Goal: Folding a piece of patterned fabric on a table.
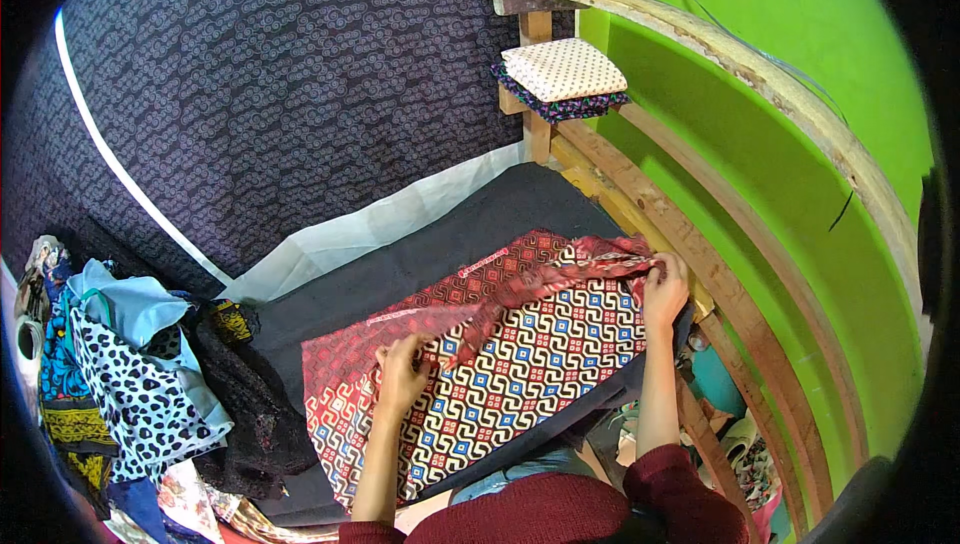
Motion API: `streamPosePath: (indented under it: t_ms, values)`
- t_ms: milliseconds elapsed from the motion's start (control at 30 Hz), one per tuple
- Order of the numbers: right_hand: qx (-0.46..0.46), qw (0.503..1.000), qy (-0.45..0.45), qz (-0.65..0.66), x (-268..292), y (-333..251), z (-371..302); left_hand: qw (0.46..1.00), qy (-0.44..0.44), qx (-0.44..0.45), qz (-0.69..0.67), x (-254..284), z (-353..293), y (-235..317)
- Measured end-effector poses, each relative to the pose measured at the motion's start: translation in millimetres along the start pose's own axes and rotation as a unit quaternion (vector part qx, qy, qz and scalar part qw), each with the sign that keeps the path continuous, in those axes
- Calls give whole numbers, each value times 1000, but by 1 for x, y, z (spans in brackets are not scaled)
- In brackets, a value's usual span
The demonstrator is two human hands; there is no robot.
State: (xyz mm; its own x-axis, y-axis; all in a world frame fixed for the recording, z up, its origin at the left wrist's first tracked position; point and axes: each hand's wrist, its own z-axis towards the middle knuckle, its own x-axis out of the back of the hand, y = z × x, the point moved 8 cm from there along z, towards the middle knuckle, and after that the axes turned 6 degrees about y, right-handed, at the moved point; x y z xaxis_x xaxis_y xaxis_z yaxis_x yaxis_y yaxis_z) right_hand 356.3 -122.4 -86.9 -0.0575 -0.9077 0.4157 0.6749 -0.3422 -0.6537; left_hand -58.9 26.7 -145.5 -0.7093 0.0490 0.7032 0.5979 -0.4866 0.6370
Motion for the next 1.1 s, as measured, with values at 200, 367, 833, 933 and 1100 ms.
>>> streamPosePath:
  t_ms: [200, 367, 833, 933, 1100]
  values:
    - [-34, 986, 88, -137, -7, 82, 18, 993, 6, -74, 95, 11, -9, 24]
    - [-87, 981, -53, -167, -14, 67, 16, 991, -19, -105, 76, 19, -10, 26]
    - [-88, 978, -186, 25, -14, 43, -49, 967, -164, -185, -62, 29, -7, 47]
    - [-2, 995, -29, -98, 21, -12, -53, 961, -174, -217, -7, 20, -30, 57]
    - [177, 970, -160, -50, -29, -69, -55, 942, -189, -262, 91, 3, -62, 67]
